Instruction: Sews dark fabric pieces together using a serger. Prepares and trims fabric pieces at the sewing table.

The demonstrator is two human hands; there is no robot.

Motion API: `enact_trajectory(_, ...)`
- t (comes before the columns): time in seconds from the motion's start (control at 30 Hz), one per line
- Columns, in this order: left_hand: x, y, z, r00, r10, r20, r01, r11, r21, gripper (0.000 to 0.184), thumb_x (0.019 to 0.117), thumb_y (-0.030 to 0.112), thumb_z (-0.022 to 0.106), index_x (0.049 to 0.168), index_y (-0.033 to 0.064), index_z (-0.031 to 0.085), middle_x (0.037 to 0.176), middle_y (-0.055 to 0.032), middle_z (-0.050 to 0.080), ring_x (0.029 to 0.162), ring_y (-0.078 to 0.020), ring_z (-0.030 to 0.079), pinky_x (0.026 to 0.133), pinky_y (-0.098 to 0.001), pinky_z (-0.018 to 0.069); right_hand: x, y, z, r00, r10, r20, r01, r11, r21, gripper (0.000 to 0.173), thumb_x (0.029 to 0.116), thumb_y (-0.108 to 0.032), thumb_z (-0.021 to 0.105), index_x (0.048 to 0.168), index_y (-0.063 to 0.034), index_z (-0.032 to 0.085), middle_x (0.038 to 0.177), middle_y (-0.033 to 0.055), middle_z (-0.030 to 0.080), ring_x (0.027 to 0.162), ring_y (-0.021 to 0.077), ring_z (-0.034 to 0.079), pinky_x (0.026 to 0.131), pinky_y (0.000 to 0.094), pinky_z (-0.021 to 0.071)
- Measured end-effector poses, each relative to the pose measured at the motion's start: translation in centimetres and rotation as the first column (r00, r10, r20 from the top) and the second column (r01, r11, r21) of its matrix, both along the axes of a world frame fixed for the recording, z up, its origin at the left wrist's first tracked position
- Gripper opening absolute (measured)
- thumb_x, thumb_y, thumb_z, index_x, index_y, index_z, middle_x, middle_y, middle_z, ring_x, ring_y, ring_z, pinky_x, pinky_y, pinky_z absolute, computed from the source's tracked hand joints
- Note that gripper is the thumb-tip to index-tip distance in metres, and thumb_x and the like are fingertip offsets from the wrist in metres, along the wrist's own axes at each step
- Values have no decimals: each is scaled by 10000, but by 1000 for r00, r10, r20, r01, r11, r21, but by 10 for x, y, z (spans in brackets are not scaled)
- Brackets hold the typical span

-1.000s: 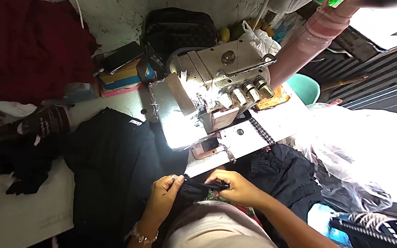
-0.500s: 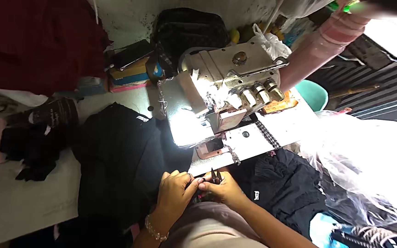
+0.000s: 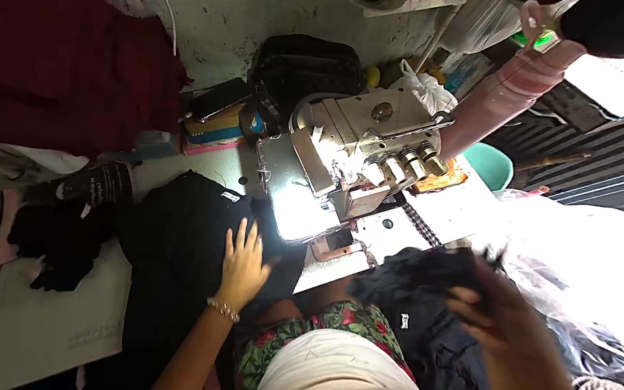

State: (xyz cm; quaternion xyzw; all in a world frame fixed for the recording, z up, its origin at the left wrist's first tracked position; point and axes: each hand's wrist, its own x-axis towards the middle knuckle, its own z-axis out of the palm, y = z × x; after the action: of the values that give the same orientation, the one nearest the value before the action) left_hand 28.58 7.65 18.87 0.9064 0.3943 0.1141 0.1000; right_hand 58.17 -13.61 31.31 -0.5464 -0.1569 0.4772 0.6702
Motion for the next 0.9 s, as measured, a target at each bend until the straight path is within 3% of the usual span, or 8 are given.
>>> enact_trajectory(0.17,-35,-71,-11,999,-46,13,46,998,42,830,1006,719,187,1451,135,575,1559,-159,485,1459,-424,411,1126,-745,233,42,-19,11,990,-99,98,65,950,305,211,1021,-418,587,960,-277,731,680,-143,645,484,-81,512,438,77,414)
enact_trajectory(0.23,-33,-66,4,992,-19,128,13,999,47,668,1056,608,259,1310,161,686,1420,-112,628,1362,-379,536,1084,-676,351,39,-10,6,976,-165,142,122,955,271,200,1033,-386,585,933,-273,716,669,-135,645,463,-73,505,417,85,411)
enact_trajectory(0.3,-20,-39,26,978,-30,208,8,994,106,431,1066,338,381,1158,135,749,1328,-106,681,1276,-376,598,1033,-628,422,28,5,2,953,-239,184,199,957,212,230,1077,-287,494,934,-252,670,660,-124,645,442,-66,497,395,89,401)
enact_trajectory(0.4,1,10,47,985,-143,97,142,990,19,260,985,189,549,984,42,764,1237,-149,710,1287,-417,585,1064,-759,295,9,22,1,924,-300,239,279,953,117,299,1102,-143,330,972,-192,595,654,-110,660,424,-58,501,379,86,387)
enact_trajectory(0.53,27,46,59,928,-276,-251,183,923,-338,472,958,383,674,925,-88,699,1082,-252,697,1273,-443,553,1170,-711,88,1,25,-1,935,-304,181,290,952,100,312,1107,-114,336,957,-151,607,654,-72,686,408,-51,505,365,86,379)
enact_trajectory(0.63,28,49,65,909,-343,-236,265,913,-309,443,947,314,693,828,-112,668,944,-266,678,1106,-439,624,1159,-652,184,0,23,-2,938,-311,152,301,950,85,287,1105,-107,362,960,-139,608,657,-68,683,403,-52,501,357,85,371)
enact_trajectory(0.77,8,46,67,898,-435,69,440,892,-102,319,949,285,655,816,-1,695,836,-157,701,899,-331,713,1061,-648,357,3,22,-1,940,-309,143,296,949,106,291,1095,-95,378,937,-142,619,649,-69,677,394,-54,477,357,84,359)
enact_trajectory(0.9,-6,31,93,867,-453,207,456,889,40,325,1021,317,545,902,65,712,859,-70,708,878,-206,685,969,-372,503,-1,26,1,942,-295,162,274,952,139,260,1083,-70,398,965,-121,624,698,-51,713,398,-53,480,359,87,354)
